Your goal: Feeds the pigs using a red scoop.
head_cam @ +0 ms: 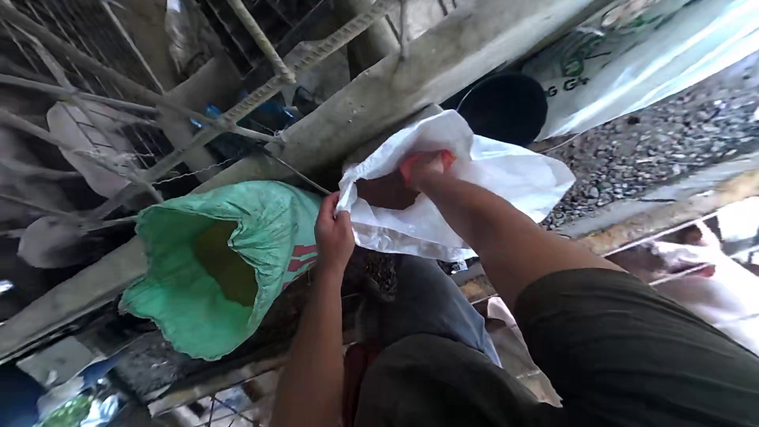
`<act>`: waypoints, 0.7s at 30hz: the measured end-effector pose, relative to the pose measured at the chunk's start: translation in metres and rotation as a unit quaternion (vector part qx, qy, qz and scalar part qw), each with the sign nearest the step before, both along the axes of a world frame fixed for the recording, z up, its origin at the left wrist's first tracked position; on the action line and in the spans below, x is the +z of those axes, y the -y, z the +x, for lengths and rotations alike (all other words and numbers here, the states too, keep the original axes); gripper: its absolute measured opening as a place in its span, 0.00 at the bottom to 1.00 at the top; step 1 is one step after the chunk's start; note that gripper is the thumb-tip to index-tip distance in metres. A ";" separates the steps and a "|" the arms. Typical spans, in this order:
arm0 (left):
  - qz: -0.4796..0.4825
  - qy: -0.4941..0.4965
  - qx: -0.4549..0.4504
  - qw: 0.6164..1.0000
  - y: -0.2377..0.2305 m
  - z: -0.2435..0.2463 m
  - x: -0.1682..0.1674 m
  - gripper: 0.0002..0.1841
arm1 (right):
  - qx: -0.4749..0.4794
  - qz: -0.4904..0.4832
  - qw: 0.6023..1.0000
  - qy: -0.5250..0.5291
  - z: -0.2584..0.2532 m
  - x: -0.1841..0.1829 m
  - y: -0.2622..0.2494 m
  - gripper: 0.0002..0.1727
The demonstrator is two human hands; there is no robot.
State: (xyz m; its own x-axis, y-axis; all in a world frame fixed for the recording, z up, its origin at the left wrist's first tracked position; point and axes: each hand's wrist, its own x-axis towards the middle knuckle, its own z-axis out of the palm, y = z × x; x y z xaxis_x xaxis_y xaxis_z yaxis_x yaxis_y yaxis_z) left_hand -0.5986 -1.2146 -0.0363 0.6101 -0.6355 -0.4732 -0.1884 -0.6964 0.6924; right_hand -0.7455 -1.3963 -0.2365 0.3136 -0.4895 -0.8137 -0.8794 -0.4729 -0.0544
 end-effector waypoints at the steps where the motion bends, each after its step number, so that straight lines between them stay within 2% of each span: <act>1: -0.021 -0.014 0.020 0.999 -0.005 0.001 -0.003 0.21 | -0.034 -0.021 0.999 0.015 0.002 -0.013 -0.003 0.27; 2: -0.040 -0.031 0.040 0.998 -0.010 0.002 -0.005 0.21 | -0.068 -0.045 0.996 0.037 0.002 -0.027 -0.004 0.24; 4: -0.069 -0.064 0.069 0.993 -0.016 0.003 -0.008 0.22 | -0.166 -0.084 0.979 0.080 -0.002 -0.061 0.000 0.25; 6: -0.097 -0.090 0.081 0.988 -0.016 0.004 -0.008 0.22 | -0.125 -0.099 0.985 0.060 -0.001 -0.085 0.000 0.28; 8: -0.113 -0.106 0.089 0.984 -0.013 0.004 -0.008 0.22 | -0.136 -0.115 0.982 0.059 0.002 -0.098 -0.014 0.34; 9: -0.118 -0.111 0.093 0.982 -0.011 0.004 -0.009 0.22 | -0.181 -0.097 0.976 0.069 0.007 -0.092 -0.021 0.38; 10: -0.121 -0.114 0.096 0.981 -0.010 0.005 -0.009 0.22 | -0.222 -0.030 0.973 0.060 0.015 -0.070 -0.020 0.42; 11: -0.124 -0.113 0.100 0.981 -0.008 0.005 -0.010 0.22 | -0.191 0.149 0.970 -0.034 0.029 -0.038 0.004 0.43; 12: -0.127 -0.113 0.101 0.980 -0.007 0.004 -0.011 0.22 | -0.161 0.229 0.959 -0.046 0.034 -0.034 0.011 0.43; 13: -0.131 -0.113 0.100 0.980 -0.007 0.003 -0.013 0.22 | -0.139 0.224 0.965 0.005 0.029 -0.054 -0.004 0.43; 14: -0.136 -0.113 0.100 0.979 -0.008 0.000 -0.016 0.23 | -0.176 0.078 0.966 0.175 0.013 -0.102 -0.048 0.40; 15: -0.143 -0.114 0.098 0.978 -0.008 -0.002 -0.019 0.23 | -0.196 0.069 0.949 0.239 0.012 -0.138 -0.065 0.38; 16: -0.146 -0.116 0.099 0.977 -0.008 -0.005 -0.022 0.23 | -0.205 0.116 0.938 0.253 0.018 -0.155 -0.069 0.36; 19: -0.130 -0.108 0.105 0.980 -0.013 -0.009 -0.025 0.23 | -0.256 0.232 0.898 0.274 0.031 -0.163 -0.076 0.30; 21: -0.118 -0.098 0.105 0.983 -0.016 -0.007 -0.022 0.23 | -0.287 0.276 0.876 0.271 0.026 -0.147 -0.065 0.26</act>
